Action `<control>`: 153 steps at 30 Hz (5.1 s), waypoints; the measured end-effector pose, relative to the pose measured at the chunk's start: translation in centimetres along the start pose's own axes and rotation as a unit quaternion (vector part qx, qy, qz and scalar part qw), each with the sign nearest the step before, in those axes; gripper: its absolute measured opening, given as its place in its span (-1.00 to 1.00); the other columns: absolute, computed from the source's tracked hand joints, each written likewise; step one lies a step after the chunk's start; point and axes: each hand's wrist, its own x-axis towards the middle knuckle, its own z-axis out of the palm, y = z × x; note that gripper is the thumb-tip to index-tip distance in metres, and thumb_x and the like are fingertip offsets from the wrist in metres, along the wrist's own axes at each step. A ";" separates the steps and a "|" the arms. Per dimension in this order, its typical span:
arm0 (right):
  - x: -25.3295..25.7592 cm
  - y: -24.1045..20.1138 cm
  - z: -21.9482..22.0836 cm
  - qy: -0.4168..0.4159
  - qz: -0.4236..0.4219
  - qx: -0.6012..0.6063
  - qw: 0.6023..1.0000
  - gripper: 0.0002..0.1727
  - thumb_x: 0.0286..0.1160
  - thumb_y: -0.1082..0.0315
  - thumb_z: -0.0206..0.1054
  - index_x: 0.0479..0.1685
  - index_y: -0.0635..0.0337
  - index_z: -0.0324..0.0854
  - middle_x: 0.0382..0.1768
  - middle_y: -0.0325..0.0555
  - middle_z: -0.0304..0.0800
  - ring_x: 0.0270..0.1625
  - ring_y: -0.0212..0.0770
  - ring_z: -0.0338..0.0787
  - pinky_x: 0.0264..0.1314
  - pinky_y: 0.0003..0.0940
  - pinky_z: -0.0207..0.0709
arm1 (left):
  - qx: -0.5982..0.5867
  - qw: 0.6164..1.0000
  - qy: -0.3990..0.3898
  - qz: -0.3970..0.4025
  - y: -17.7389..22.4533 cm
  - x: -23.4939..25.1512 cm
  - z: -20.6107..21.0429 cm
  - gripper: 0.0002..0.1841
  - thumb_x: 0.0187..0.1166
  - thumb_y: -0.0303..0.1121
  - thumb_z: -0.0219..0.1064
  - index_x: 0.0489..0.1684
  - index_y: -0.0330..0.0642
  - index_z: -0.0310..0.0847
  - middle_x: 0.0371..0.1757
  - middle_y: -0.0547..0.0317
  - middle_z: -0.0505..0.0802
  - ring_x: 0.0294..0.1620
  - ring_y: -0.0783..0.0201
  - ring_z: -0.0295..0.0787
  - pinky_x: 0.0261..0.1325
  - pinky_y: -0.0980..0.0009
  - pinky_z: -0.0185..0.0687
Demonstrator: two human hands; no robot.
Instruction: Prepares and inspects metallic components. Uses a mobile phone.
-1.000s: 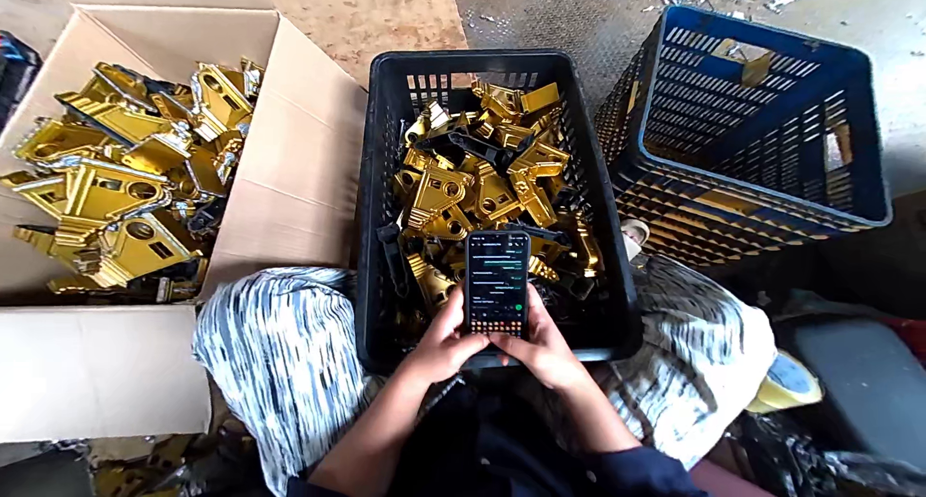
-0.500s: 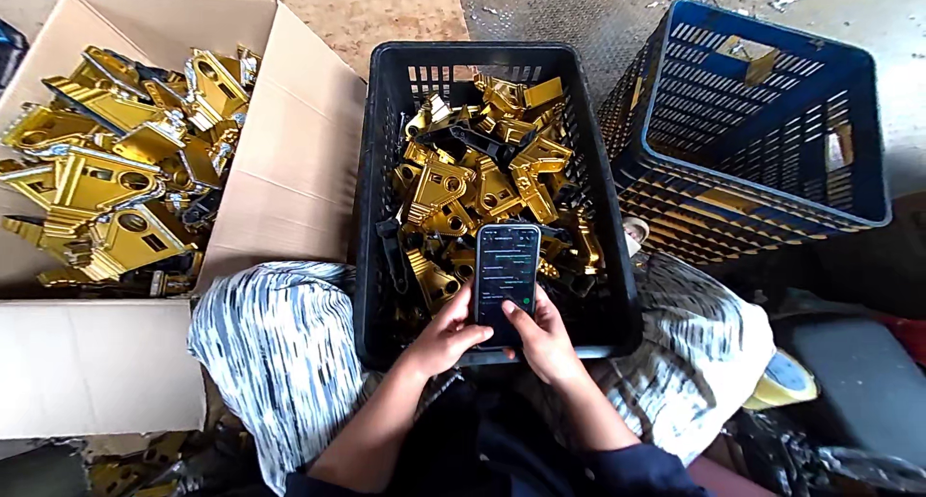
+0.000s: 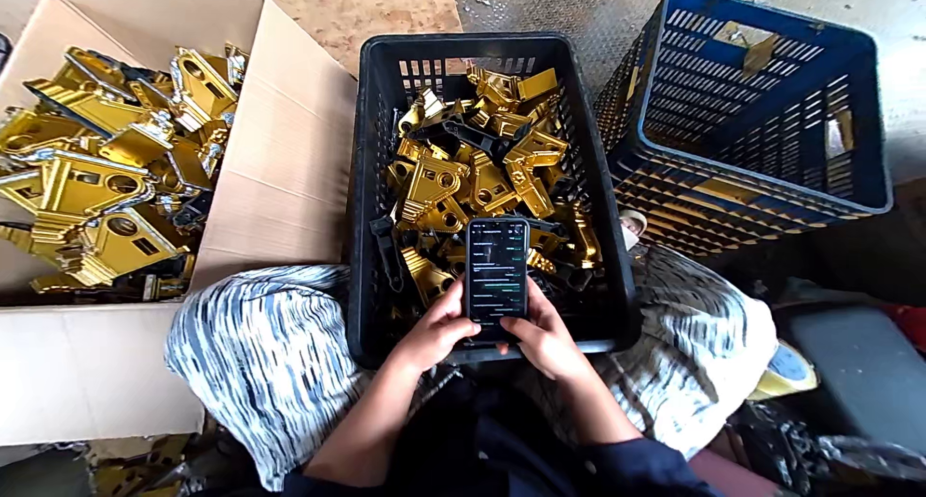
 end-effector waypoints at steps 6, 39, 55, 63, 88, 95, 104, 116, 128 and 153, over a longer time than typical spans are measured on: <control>0.0 0.2 -0.2 -0.016 -0.016 -0.003 1.000 -0.28 0.47 0.59 0.21 0.70 0.22 0.10 0.12 0.10 0.78 -0.17 -0.11 0.89 -0.37 -0.32 0.80 | 0.011 1.000 0.000 0.002 0.0 0.0 0.0 -0.21 0.49 -0.68 0.03 0.83 -0.29 -0.21 0.51 -0.06 0.62 0.44 0.19 0.66 0.54 0.19 0.58; 0.0 0.2 -0.1 -0.009 -0.029 -0.036 0.999 -0.35 0.50 0.57 0.22 0.64 0.25 0.17 0.10 0.04 0.80 -0.19 -0.17 0.89 -0.40 -0.38 0.78 | 0.141 0.986 0.069 0.054 -0.8 0.3 0.7 -0.31 0.61 -0.55 0.25 0.74 -0.44 0.00 0.36 -0.09 0.73 0.33 0.21 0.75 0.46 0.27 0.67; 0.0 0.1 -0.3 -0.032 -0.025 -0.057 0.998 -0.18 0.31 0.67 0.25 0.69 0.27 0.04 0.13 0.01 0.80 -0.13 -0.19 0.90 -0.32 -0.39 0.81 | 0.093 0.993 0.071 0.032 -0.4 0.2 0.6 -0.35 0.58 -0.56 0.16 0.72 -0.38 0.07 0.35 -0.04 0.74 0.32 0.23 0.75 0.45 0.26 0.66; 0.1 0.3 -0.3 -0.016 -0.016 -0.023 0.999 -0.33 0.61 0.54 0.11 0.74 0.23 0.05 0.15 0.08 0.78 -0.12 -0.12 0.89 -0.35 -0.33 0.81 | 0.108 0.991 0.071 0.035 -0.3 0.1 0.7 -0.33 0.56 -0.58 0.15 0.73 -0.38 0.04 0.32 -0.01 0.76 0.29 0.27 0.76 0.42 0.29 0.68; -0.1 0.2 -0.2 -0.017 -0.037 -0.059 0.997 -0.10 0.32 0.66 0.20 0.80 0.24 -0.06 0.14 0.04 0.78 -0.16 -0.20 0.87 -0.31 -0.41 0.77 | 0.085 0.993 0.076 0.013 -0.1 0.1 0.7 -0.38 0.58 -0.59 -0.02 0.73 -0.36 0.09 0.40 0.00 0.70 0.35 0.30 0.71 0.46 0.29 0.63; -0.1 0.1 0.1 -0.003 -0.035 -0.071 0.997 -0.16 0.46 0.59 0.23 0.80 0.23 -0.05 0.15 0.03 0.78 -0.14 -0.20 0.88 -0.33 -0.42 0.78 | 0.119 0.988 0.091 0.044 -0.4 0.2 0.8 -0.44 0.69 -0.50 0.11 0.70 -0.42 0.12 0.38 0.00 0.72 0.34 0.30 0.72 0.48 0.32 0.63; 0.0 0.4 -0.2 -0.015 -0.034 -0.047 0.998 -0.18 0.51 0.59 0.10 0.86 0.21 -0.10 0.25 0.07 0.75 0.01 -0.14 0.89 -0.24 -0.33 0.83 | 0.096 0.989 0.108 0.035 -0.3 0.2 0.9 -0.41 0.59 -0.55 0.08 0.68 -0.39 0.14 0.34 0.01 0.74 0.30 0.30 0.74 0.44 0.31 0.65; 0.0 0.1 0.5 0.035 -0.028 -0.079 0.996 -0.20 0.54 0.51 0.26 0.82 0.22 0.01 0.13 0.06 0.80 -0.15 -0.17 0.89 -0.37 -0.39 0.79 | 0.094 0.992 0.081 0.038 -0.4 0.2 0.8 -0.39 0.59 -0.55 0.07 0.70 -0.42 0.09 0.37 -0.02 0.72 0.33 0.28 0.72 0.47 0.29 0.64; 0.0 0.2 0.2 0.000 -0.046 -0.091 0.995 -0.12 0.40 0.62 0.17 0.83 0.30 -0.09 0.19 0.06 0.78 -0.08 -0.17 0.90 -0.26 -0.36 0.82 | 0.127 0.984 0.120 0.044 -0.6 0.2 0.9 -0.38 0.59 -0.53 0.11 0.71 -0.41 0.11 0.34 -0.03 0.74 0.31 0.28 0.75 0.44 0.30 0.66; 0.2 0.7 0.1 0.046 -0.021 0.004 0.999 -0.51 0.82 0.36 -0.22 0.65 0.24 0.26 0.13 0.11 0.79 -0.05 -0.07 0.89 -0.31 -0.22 0.82 | 0.090 0.990 0.097 0.056 -0.5 0.1 0.8 -0.42 0.55 -0.56 0.06 0.65 -0.44 0.19 0.32 0.00 0.76 0.31 0.28 0.74 0.44 0.28 0.65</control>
